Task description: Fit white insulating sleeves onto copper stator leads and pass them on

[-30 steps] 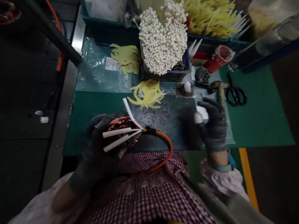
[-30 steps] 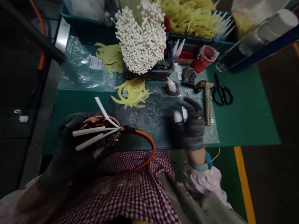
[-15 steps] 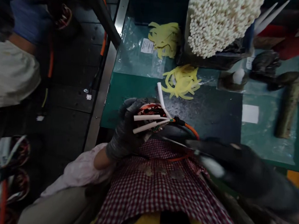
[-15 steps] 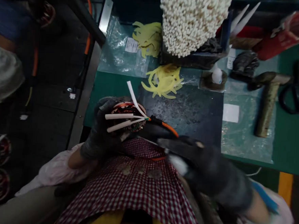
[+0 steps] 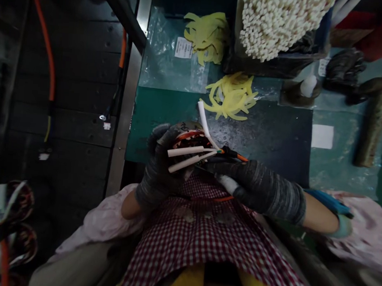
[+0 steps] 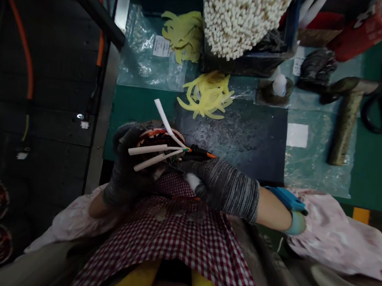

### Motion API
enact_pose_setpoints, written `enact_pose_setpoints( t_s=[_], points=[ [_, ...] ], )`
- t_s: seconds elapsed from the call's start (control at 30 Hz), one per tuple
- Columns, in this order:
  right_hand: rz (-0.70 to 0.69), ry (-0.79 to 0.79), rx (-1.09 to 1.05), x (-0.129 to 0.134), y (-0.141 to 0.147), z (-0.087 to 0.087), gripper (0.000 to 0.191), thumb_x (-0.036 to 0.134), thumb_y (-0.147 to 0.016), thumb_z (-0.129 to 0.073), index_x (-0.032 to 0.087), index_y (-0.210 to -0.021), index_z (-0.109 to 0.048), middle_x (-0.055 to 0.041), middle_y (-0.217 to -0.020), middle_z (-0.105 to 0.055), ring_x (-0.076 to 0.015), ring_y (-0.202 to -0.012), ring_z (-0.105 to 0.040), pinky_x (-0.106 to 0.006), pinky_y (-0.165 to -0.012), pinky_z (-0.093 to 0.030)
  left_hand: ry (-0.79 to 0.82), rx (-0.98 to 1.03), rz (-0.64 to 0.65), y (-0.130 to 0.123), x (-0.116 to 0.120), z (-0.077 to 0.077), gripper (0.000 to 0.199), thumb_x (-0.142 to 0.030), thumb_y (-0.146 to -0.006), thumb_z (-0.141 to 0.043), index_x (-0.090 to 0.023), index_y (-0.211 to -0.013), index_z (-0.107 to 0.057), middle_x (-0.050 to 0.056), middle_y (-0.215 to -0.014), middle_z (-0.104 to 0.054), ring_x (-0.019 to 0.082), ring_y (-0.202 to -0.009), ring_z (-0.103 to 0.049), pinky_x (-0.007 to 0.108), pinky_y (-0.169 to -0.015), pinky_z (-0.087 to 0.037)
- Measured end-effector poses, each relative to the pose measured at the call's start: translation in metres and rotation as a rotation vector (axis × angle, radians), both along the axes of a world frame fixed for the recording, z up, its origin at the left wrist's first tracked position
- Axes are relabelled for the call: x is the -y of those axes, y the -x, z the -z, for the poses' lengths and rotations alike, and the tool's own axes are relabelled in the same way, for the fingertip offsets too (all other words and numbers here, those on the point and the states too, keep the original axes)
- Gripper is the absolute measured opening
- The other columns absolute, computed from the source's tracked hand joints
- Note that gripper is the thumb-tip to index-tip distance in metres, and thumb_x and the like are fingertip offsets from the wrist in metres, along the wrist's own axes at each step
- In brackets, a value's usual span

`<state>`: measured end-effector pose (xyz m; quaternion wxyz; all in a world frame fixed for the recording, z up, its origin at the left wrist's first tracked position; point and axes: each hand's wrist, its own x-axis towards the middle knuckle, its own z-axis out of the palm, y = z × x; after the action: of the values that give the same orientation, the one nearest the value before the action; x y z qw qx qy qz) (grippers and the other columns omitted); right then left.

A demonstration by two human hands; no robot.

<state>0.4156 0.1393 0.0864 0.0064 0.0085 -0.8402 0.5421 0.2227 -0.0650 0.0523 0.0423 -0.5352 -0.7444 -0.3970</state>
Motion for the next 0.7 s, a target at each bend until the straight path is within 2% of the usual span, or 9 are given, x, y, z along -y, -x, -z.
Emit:
enact_pose_setpoints(
  t_s=[0.17,0.3,0.47,0.6,0.7],
  points=[
    [-0.017,0.092,0.022,-0.005,0.003,0.002,0.047,0.018,-0.109,-0.056,0.028,-0.151,-0.075,-0.0075,-0.149,-0.079,-0.0268,-0.144,-0.073,-0.047,-0.129,-0.055,0.016,0.033,-0.006,-0.001,0.002,0.001,0.09,-0.055,-0.098,-0.082,-0.031,-0.173,-0.039,0.017,-0.159,-0.053,0.039,-0.15,-0.059,0.057,-0.126,-0.055],
    [-0.043,0.215,0.149,-0.011,0.005,0.006,0.041,0.023,-0.112,-0.055,0.025,-0.146,-0.079,-0.0082,-0.147,-0.08,-0.0255,-0.144,-0.073,-0.044,-0.128,-0.056,0.021,0.072,-0.007,-0.002,0.004,0.0,0.088,-0.056,-0.099,-0.083,-0.033,-0.172,-0.04,0.016,-0.161,-0.051,0.04,-0.152,-0.058,0.059,-0.125,-0.057],
    [-0.031,0.287,0.235,-0.012,0.007,0.006,0.04,0.025,-0.113,-0.054,0.028,-0.142,-0.081,-0.0049,-0.139,-0.084,-0.0242,-0.128,-0.081,-0.039,-0.114,-0.067,0.066,0.062,-0.022,-0.001,0.005,0.0,0.081,-0.053,-0.105,-0.075,-0.035,-0.174,-0.036,0.014,-0.162,-0.051,0.038,-0.154,-0.057,0.056,-0.125,-0.059],
    [-0.033,0.245,0.164,-0.003,0.014,0.013,0.04,0.022,-0.111,-0.054,0.026,-0.139,-0.082,-0.007,-0.136,-0.085,-0.0266,-0.127,-0.081,-0.043,-0.115,-0.066,0.015,0.042,-0.017,-0.006,0.004,-0.001,0.088,-0.056,-0.101,-0.081,-0.032,-0.175,-0.039,0.016,-0.162,-0.053,0.038,-0.154,-0.057,0.055,-0.123,-0.061],
    [0.013,0.094,0.105,0.007,0.021,0.024,0.033,0.022,-0.109,-0.058,0.021,-0.13,-0.084,-0.0102,-0.124,-0.087,-0.0279,-0.114,-0.084,-0.046,-0.113,-0.067,0.035,0.006,-0.05,-0.017,0.008,-0.003,0.083,-0.054,-0.105,-0.078,-0.031,-0.175,-0.041,0.019,-0.163,-0.053,0.038,-0.154,-0.057,0.053,-0.122,-0.062]
  ],
)
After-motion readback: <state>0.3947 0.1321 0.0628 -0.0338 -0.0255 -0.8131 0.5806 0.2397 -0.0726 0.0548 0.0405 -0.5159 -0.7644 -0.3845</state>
